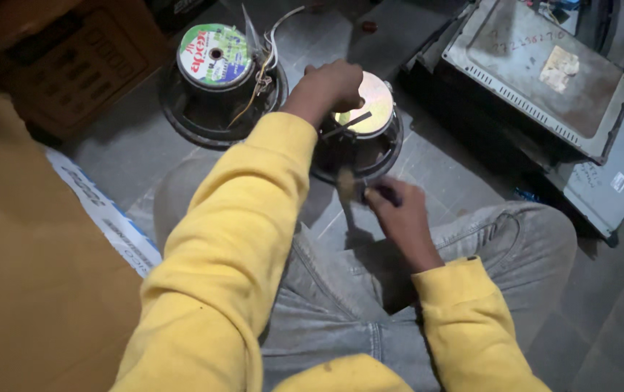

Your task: The person sits on the floor and uses a brush to clean the surface of a speaker cone. They rotate the speaker and brush different areas, including the cone and the rim, to remove dust and debris.

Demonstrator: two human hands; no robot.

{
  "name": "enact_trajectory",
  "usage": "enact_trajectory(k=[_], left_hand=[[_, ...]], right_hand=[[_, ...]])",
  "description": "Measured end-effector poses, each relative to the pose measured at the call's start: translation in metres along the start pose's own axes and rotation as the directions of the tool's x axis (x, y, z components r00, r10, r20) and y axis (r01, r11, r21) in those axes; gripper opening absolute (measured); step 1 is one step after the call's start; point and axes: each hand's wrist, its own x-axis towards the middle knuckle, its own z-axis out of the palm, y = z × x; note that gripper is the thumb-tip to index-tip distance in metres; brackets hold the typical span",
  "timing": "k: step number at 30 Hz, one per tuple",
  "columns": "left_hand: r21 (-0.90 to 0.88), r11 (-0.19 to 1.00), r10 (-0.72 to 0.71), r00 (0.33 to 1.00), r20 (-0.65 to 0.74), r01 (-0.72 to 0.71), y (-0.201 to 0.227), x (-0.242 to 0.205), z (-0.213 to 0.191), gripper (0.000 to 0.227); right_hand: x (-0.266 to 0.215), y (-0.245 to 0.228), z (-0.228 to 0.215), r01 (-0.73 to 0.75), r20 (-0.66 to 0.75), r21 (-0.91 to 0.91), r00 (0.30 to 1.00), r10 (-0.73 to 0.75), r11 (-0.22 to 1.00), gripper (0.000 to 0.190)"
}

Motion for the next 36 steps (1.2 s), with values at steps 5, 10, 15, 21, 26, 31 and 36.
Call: enact_trajectory(k=[5,10,15,21,26,31,36], left_hand=[[-0.011,1.000,0.013,1.000,-0.021,-0.014,-0.002,-0.001,0.000,0.045],[-0.009,1.000,0.006,1.000,-0.009,-0.006,0.002,-0.004,-0.005,0.046],[-0.004,1.000,-0.001,1.000,-0.014,0.001,-0.002,-0.005,-0.007,0.047],[-0.024,1.000,0.007,1.000,-0.011,-0.007,-0.003,-0.005,-0.004,0.044],[-0.004,1.000,0.028,1.000,-0.010,-0.028,0.002,-0.006,0.003,0.043],[-0.001,0.999,0.053,0.999,0.010,-0.053,-0.001,-0.002,0.012,0.046],[-0.013,0.966,0.259,0.966,0.018,-0.259,0.003,0.011,0.015,0.043]], right_hand=[[0.003,0.006,0.001,0.062,-0.072,0.073,0.996,-0.056,0.995,0.018],[0.003,0.009,-0.001,-0.089,0.017,-0.022,0.996,0.090,0.996,0.019],[0.001,0.012,-0.001,0.119,-0.153,-0.084,0.980,-0.131,0.989,0.017],[0.001,0.013,-0.004,0.134,-0.208,-0.028,0.969,-0.137,0.991,0.014],[-0.002,0.012,-0.002,-0.139,-0.009,0.197,0.990,0.144,0.970,0.014],[-0.002,0.010,-0.003,-0.005,-0.112,0.185,0.993,0.026,0.983,0.015],[-0.002,0.004,0.001,0.170,-0.239,-0.099,0.952,-0.189,0.980,0.013]])
